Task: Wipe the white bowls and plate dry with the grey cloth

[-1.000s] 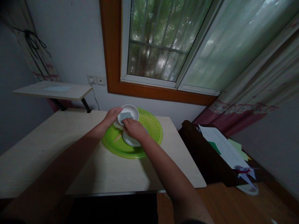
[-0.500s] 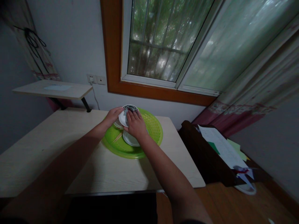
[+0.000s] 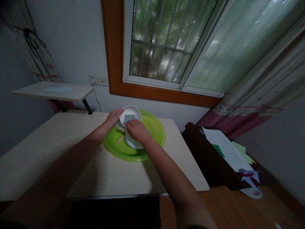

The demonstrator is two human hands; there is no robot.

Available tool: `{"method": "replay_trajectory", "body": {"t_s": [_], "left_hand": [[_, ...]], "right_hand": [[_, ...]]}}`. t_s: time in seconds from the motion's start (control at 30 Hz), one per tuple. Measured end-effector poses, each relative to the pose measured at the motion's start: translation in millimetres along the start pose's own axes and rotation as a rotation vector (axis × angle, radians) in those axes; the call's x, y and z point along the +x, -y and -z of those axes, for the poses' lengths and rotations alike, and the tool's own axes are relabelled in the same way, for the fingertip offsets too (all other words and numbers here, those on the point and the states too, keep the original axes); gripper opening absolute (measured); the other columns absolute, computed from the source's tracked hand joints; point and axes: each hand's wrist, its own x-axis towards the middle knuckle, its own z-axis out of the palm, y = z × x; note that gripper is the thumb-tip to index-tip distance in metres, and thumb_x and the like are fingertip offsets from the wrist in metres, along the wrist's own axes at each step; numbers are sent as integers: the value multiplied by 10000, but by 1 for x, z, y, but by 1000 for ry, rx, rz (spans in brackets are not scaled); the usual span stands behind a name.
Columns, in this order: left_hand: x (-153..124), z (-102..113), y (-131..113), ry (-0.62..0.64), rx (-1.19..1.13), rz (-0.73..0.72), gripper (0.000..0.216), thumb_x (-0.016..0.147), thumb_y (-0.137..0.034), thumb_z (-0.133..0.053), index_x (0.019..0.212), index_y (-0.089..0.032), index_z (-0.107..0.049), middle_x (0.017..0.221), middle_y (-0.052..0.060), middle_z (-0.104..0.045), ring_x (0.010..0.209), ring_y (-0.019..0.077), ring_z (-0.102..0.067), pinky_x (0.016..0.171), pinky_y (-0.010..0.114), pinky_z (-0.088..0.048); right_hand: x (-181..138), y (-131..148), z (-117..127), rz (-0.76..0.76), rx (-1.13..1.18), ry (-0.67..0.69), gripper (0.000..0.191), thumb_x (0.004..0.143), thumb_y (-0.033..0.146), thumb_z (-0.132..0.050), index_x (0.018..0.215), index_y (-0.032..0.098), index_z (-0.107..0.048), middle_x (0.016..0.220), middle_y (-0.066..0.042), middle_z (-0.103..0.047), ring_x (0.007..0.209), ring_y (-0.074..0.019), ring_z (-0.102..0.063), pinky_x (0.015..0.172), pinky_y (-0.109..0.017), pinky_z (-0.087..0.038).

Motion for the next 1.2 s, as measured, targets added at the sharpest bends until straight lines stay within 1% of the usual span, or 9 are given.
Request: {"method": "replay_trajectory", "body": {"t_s": [0.1,0.27,0.37,0.47,0.6,0.73,0.87,1.03,1.2], "left_hand": [[-1,0,0,28,22,-42,381,863,-529,-548,881,-175,-689,982,81,-750,978,233,-662,919,329,-537],[-1,-2,4,36,61,-77,449,857,-557,-557,957,-157,-736,1079,113,-768,1055,259,-678,991,360,-517],[1,-3,8,65,33,-91,498,856,-570,-570,1037,-143,-751,1160,129,-764,1090,264,-682,1033,375,-501],[4,-4,12,70,18,-82,520,841,-583,-585,1053,-139,-754,1183,134,-762,1104,265,-679,1035,370,-499],[7,-2,12,36,12,-47,544,829,-621,-573,1016,-141,-744,1110,115,-773,1014,252,-677,948,351,-527],[8,1,11,10,-9,-40,534,832,-636,-567,972,-142,-713,1016,92,-758,907,225,-648,856,326,-531],[7,2,11,11,-47,-38,446,823,-600,-585,866,-163,-661,907,68,-719,840,206,-612,778,301,-524],[5,3,8,27,-57,-43,401,829,-578,-581,797,-179,-612,836,42,-679,782,185,-585,755,297,-519],[3,2,2,74,-19,-77,404,835,-570,-580,794,-171,-630,872,56,-706,833,191,-607,843,302,-518]], "right_hand": [[-2,-1,-4,45,75,-45,405,1026,244,-510,1410,131,-566,1338,-147,-674,1206,-275,-617,1088,-430,-452],[-3,0,-4,48,48,-75,607,998,321,-558,1542,86,-426,1589,-199,-465,1467,-293,-441,1263,-480,-283],[-2,-2,-2,-8,4,-64,701,954,338,-626,1566,93,-390,1653,-203,-368,1542,-318,-331,1293,-534,-196],[-1,-3,2,-78,-18,-67,764,885,307,-711,1553,93,-409,1652,-198,-374,1520,-336,-356,1301,-545,-162],[0,-1,7,-177,-73,-97,713,860,296,-745,1479,55,-485,1570,-228,-480,1447,-350,-431,1272,-519,-227],[0,2,10,-212,-142,-67,360,902,283,-707,1202,89,-659,1292,-217,-676,1278,-358,-548,1143,-508,-373],[0,2,8,-124,-144,-31,148,947,236,-648,1044,129,-685,1078,-166,-719,1105,-328,-610,997,-461,-456],[-2,-2,-3,-12,-20,-50,266,998,177,-530,1223,133,-664,1155,-156,-718,1065,-289,-638,967,-435,-491],[-4,-4,-11,69,138,-102,537,982,293,-579,1480,104,-505,1452,-187,-602,1306,-305,-571,1145,-472,-431]]}}
